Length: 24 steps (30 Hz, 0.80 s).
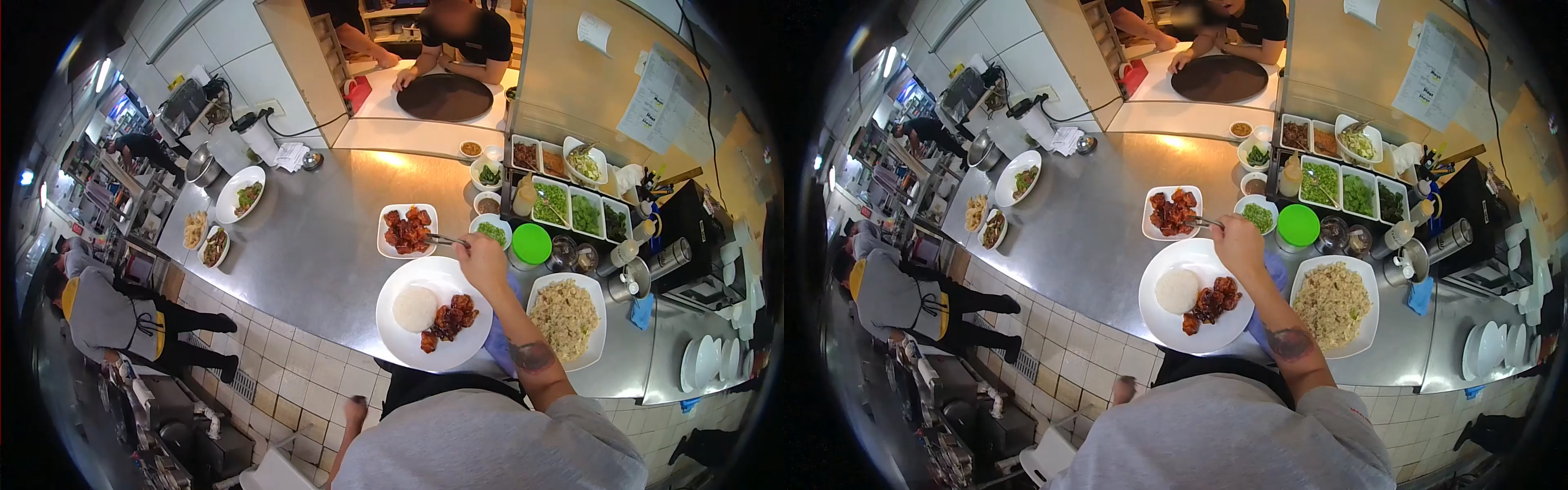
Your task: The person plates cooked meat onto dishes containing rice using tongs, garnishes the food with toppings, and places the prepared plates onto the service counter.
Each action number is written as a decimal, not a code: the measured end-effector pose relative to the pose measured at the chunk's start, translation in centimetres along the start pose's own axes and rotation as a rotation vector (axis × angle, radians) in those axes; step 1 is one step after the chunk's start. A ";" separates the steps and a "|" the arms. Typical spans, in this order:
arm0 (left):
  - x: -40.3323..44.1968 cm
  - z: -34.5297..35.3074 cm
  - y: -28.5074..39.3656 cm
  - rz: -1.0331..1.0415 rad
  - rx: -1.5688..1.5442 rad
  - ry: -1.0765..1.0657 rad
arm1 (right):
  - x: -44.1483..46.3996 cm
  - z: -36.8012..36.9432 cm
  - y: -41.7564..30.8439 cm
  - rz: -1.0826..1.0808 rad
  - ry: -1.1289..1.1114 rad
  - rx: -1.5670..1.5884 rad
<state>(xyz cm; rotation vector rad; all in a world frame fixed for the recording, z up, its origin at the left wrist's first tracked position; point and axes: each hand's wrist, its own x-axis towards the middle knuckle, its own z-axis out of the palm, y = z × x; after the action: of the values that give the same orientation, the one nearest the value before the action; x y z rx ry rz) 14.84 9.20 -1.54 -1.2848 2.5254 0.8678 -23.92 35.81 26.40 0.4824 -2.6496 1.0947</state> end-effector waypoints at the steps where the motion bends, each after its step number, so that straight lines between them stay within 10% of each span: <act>1: 1.6 0.4 -1.4 0.043 0.069 0.210 | -0.2 -0.6 0.3 0.025 0.006 0.026; 3: 2.6 -6.3 6.2 -0.047 -0.225 0.668 | -1.1 -1.9 1.4 0.077 0.054 0.143; 7: 9.5 -12.7 18.0 0.279 -0.565 0.754 | -3.8 -3.7 2.9 0.226 0.149 0.456; 12: 15.8 -10.8 32.5 0.205 -0.855 -0.214 | -6.6 -6.2 3.2 0.393 0.102 0.589; 24: 18.3 -8.4 37.3 0.339 -0.728 -0.402 | -10.5 -9.5 5.4 0.520 0.180 0.622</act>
<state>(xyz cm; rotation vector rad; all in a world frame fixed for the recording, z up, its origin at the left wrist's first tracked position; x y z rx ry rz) -24.81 9.02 13.53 -0.6861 2.1848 2.0153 -15.50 48.40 26.00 -0.2304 -2.2853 2.0190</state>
